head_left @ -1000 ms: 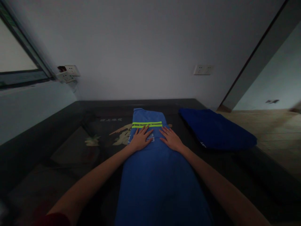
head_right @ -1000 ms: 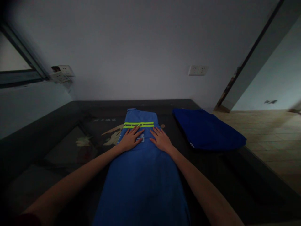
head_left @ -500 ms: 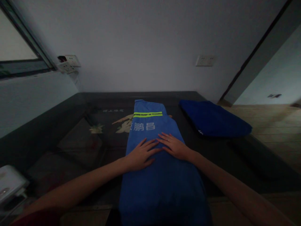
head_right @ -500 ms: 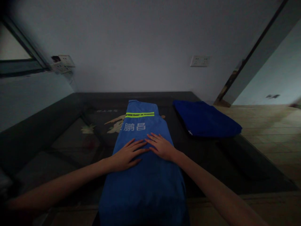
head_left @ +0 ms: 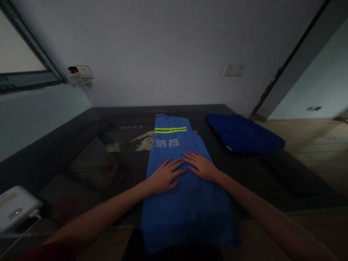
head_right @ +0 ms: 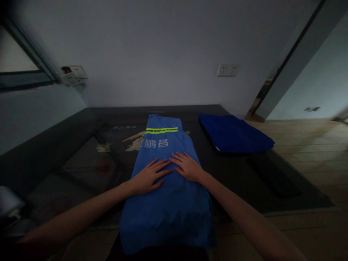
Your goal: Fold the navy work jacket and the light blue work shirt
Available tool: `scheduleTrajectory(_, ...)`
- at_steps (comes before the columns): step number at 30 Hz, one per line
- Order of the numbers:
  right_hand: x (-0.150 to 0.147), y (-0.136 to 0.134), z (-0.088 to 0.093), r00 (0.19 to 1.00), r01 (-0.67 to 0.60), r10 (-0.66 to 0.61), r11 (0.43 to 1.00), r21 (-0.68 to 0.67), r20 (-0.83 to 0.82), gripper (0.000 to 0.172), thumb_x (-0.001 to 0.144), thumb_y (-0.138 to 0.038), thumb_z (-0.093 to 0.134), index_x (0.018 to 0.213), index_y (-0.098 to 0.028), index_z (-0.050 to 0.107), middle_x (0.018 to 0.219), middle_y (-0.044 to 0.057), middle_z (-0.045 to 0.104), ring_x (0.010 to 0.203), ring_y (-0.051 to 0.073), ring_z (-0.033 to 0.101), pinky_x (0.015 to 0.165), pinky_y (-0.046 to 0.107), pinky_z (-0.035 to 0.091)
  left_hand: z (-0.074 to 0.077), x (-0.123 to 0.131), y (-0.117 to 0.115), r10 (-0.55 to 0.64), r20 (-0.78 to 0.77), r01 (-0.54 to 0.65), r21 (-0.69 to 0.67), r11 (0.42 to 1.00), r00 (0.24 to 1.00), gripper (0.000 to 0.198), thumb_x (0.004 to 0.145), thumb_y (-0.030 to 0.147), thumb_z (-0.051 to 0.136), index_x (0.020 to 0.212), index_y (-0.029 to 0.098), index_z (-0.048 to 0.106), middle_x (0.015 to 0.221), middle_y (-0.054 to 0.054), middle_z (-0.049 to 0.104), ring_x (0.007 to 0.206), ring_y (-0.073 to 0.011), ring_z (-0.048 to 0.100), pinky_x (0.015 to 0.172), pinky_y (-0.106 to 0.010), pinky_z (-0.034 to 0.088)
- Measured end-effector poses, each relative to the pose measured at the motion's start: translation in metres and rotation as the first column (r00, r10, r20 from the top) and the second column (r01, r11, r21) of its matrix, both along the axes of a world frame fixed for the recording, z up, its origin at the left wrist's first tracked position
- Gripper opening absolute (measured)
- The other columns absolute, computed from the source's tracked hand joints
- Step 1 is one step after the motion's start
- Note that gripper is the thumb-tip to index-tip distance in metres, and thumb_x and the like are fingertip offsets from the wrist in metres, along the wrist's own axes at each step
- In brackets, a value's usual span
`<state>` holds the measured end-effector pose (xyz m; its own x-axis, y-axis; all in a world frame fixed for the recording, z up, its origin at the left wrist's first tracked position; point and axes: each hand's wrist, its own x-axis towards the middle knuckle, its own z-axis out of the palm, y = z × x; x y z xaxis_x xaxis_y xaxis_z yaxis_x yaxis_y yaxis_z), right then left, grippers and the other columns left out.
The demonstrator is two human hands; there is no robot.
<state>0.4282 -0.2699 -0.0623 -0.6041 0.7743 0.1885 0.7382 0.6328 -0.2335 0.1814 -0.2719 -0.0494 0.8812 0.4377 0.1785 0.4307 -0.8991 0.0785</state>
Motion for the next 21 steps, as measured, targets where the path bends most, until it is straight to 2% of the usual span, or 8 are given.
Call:
scheduleTrajectory(3,0.0,0.0,0.002,1.0,-0.008,0.008,1.0,-0.001,-0.023,0.042,0.094,-0.032,0.043,0.136,-0.025,0.047,0.145,0.007,0.043,0.134,0.024,0.037,0.111,0.051,0.027,0.005,-0.001,-0.005,-0.025,0.068,0.018,0.092,0.996,0.997,0.035,0.092,0.022,0.044,0.126,0.02,0.053,0.137,-0.012,0.05,0.128,-0.024,0.043,0.11,-0.047,0.029)
scheduleTrajectory(5,0.001,-0.003,0.008,0.999,-0.037,0.037,0.999,-0.003,-0.034,0.041,0.094,-0.031,0.044,0.134,-0.025,0.049,0.143,0.007,0.046,0.133,0.024,0.038,0.111,0.051,0.028,0.013,-0.004,-0.011,-0.082,0.073,0.073,0.123,0.99,0.994,0.031,0.092,0.018,0.043,0.12,0.018,0.056,0.128,-0.012,0.057,0.12,-0.0234,0.051,0.106,-0.044,0.036)
scheduleTrajectory(9,0.009,-0.028,0.028,0.989,-0.11,0.108,0.994,-0.021,-0.105,0.038,0.092,-0.027,0.048,0.13,-0.026,0.053,0.137,0.006,0.053,0.128,0.022,0.045,0.111,0.047,0.031,0.029,-0.025,-0.035,-0.227,0.027,0.224,0.077,0.971,0.974,0.032,0.091,0.018,0.044,0.121,0.017,0.055,0.121,-0.011,0.06,0.113,-0.0224,0.054,0.099,-0.038,0.043)
scheduleTrajectory(11,0.019,-0.051,0.039,0.978,-0.15,0.136,0.985,-0.085,-0.157,0.038,0.092,-0.025,0.049,0.129,-0.027,0.054,0.137,0.004,0.053,0.127,0.021,0.047,0.11,0.044,0.034,0.034,-0.04,-0.049,-0.265,0.006,0.264,0.035,0.964,0.964,0.034,0.092,0.02,0.044,0.124,0.018,0.053,0.121,-0.011,0.06,0.114,-0.0222,0.054,0.099,-0.037,0.043)
scheduleTrajectory(13,0.032,-0.077,0.047,0.971,-0.171,0.128,0.962,-0.212,-0.204,0.037,0.092,-0.025,0.049,0.129,-0.03,0.054,0.138,0.003,0.051,0.127,0.02,0.047,0.107,0.042,0.039,0.036,-0.055,-0.063,-0.278,-0.014,0.278,-0.002,0.961,0.96,0.036,0.093,0.024,0.045,0.128,0.018,0.051,0.124,-0.012,0.059,0.116,-0.0227,0.053,0.102,-0.037,0.041)
scheduleTrajectory(16,0.051,-0.113,0.051,0.963,-0.194,0.091,0.888,-0.416,-0.255,0.036,0.093,-0.026,0.049,0.128,-0.033,0.055,0.137,0.003,0.053,0.124,0.021,0.05,0.102,0.041,0.045,0.033,-0.073,-0.08,-0.292,-0.05,0.289,-0.07,0.955,0.955,0.044,0.092,0.036,0.049,0.132,0.019,0.047,0.131,-0.012,0.055,0.122,-0.0236,0.05,0.106,-0.037,0.037)
scheduleTrajectory(18,0.06,-0.13,0.048,0.963,-0.211,0.104,0.866,-0.454,-0.249,0.042,0.091,-0.029,0.053,0.132,-0.035,0.051,0.139,0.004,0.051,0.127,0.023,0.047,0.103,0.045,0.043,0.031,-0.081,-0.087,-0.311,-0.059,0.304,-0.111,0.946,0.948,0.051,0.089,0.043,0.051,0.134,0.02,0.045,0.135,-0.011,0.053,0.125,-0.0241,0.047,0.109,-0.037,0.035)
scheduleTrajectory(21,0.07,-0.144,0.039,0.96,-0.271,0.213,0.876,-0.398,-0.184,0.067,0.082,-0.036,0.064,0.142,-0.035,0.036,0.145,0.007,0.042,0.132,0.027,0.039,0.107,0.051,0.035,0.028,-0.085,-0.094,-0.346,-0.058,0.337,-0.13,0.933,0.936,0.056,0.086,0.045,0.056,0.136,0.022,0.043,0.139,-0.01,0.049,0.129,-0.0244,0.044,0.112,-0.041,0.03)
